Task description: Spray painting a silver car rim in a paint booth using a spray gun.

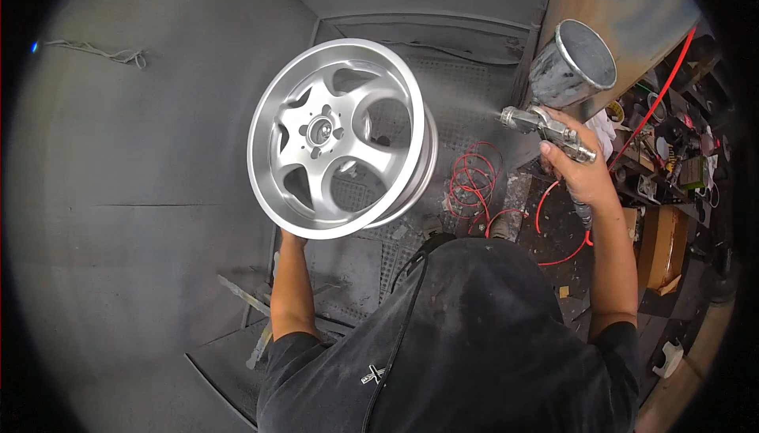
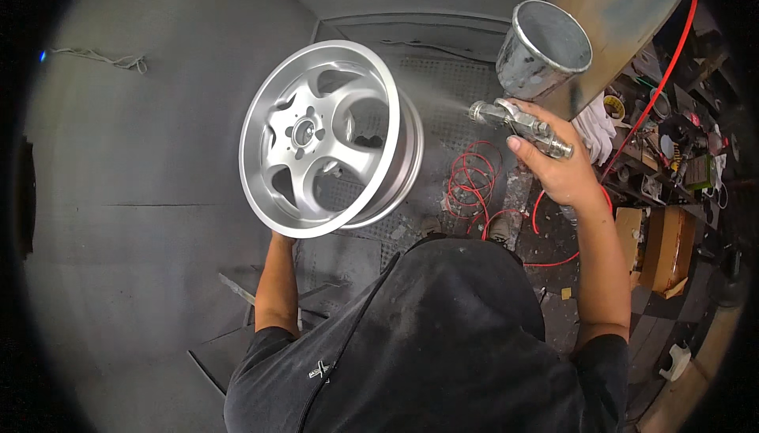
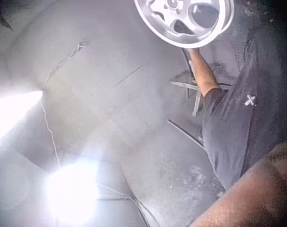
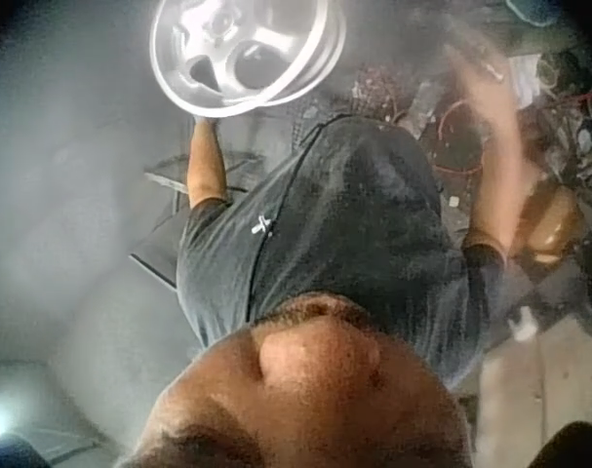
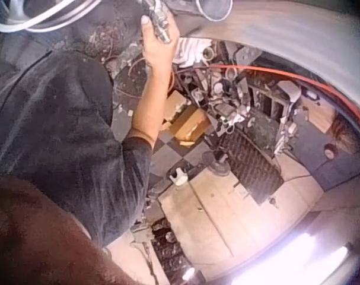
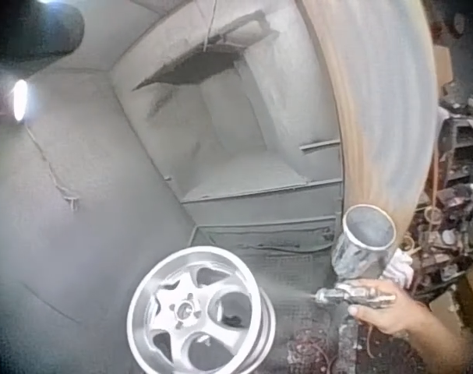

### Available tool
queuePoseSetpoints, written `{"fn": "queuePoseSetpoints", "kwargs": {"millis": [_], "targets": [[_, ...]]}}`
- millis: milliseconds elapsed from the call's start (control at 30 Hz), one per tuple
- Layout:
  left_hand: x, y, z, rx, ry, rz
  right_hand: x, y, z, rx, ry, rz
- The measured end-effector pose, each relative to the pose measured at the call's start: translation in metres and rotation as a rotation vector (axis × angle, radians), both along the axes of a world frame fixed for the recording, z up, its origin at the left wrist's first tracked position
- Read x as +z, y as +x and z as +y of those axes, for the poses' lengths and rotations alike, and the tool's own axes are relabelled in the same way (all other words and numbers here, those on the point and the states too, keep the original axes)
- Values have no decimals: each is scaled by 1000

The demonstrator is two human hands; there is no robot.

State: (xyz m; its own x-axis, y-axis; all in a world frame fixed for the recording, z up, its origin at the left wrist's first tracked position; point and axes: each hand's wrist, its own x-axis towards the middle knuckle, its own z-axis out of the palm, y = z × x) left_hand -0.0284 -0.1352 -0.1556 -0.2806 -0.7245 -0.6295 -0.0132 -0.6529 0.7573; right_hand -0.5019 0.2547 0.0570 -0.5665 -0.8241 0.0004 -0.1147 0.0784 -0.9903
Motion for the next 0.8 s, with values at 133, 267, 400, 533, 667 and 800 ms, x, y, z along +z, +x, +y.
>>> {"fn": "queuePoseSetpoints", "kwargs": {"millis": [133,267,400,533,667,800], "targets": [[1,-28,42,145,39,107,-12,11,-8,-1,-59,-49],[13,-34,76,324,82,239,-39,22,-2,4,-44,-222],[47,-76,102,440,95,133,-91,25,10,-53,69,-286],[44,-66,91,554,30,144,-118,44,22,-16,116,-298],[51,-58,71,601,14,189,-110,50,11,16,203,-218],[31,-37,38,453,-32,351,-54,53,-16,15,162,-172]]}}
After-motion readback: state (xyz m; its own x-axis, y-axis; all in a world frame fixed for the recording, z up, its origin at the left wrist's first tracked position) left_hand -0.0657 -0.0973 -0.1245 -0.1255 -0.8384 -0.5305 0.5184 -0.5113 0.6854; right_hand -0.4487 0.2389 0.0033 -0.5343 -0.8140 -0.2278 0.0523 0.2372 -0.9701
